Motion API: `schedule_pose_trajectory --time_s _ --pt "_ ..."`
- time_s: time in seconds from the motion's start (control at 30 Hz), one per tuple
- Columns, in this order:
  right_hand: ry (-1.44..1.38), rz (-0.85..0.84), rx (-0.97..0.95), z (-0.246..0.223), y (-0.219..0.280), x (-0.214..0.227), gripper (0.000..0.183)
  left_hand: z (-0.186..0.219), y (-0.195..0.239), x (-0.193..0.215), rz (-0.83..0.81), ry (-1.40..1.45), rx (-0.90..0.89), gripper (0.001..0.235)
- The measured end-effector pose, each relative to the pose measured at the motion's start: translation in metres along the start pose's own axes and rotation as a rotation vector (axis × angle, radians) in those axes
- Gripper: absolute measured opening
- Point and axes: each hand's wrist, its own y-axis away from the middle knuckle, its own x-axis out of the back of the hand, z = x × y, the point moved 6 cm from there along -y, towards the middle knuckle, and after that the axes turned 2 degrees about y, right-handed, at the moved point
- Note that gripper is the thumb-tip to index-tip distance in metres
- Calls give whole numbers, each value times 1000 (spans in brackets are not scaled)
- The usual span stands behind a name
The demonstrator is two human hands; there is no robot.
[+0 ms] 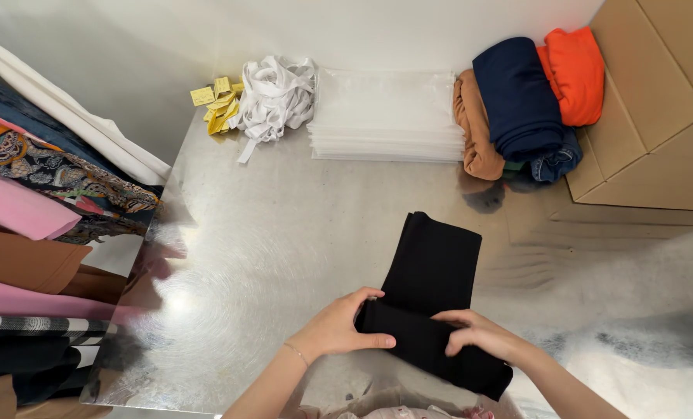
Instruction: The person takes several garments, including a black pair of pants, a beige t-shirt, a black graphic t-shirt, and a checkered skirt, from a clothing rack. They lay each item on a metal table, smooth it out, and fold it into a compact shape before stacking it with other folded clothes.
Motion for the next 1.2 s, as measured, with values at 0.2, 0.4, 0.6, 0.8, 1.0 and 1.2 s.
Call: schedule_pose_trajectory --time_s 0.2,0.4,0.6,0.8,1.0,1.2 --pt "-187 427 -240 37 9 17 27 -11 -29 -11 211 51 129 87" --pt "602 1081 677 -4 32 1 37 -31 -60 -15 415 -88 353 79" --pt "1119 841 532 12 -8 -38 136 -14 -52 -1 281 -100 469 85" --pt "565 489 423 -41 -7 42 84 -12 -25 1 313 359 425 87" --pt "256 364 -1 -43 -40 128 75 -46 -49 -23 314 491 429 78" --pt "460 824 180 -3 -89 158 41 -40 -99 -57 228 654 391 55"
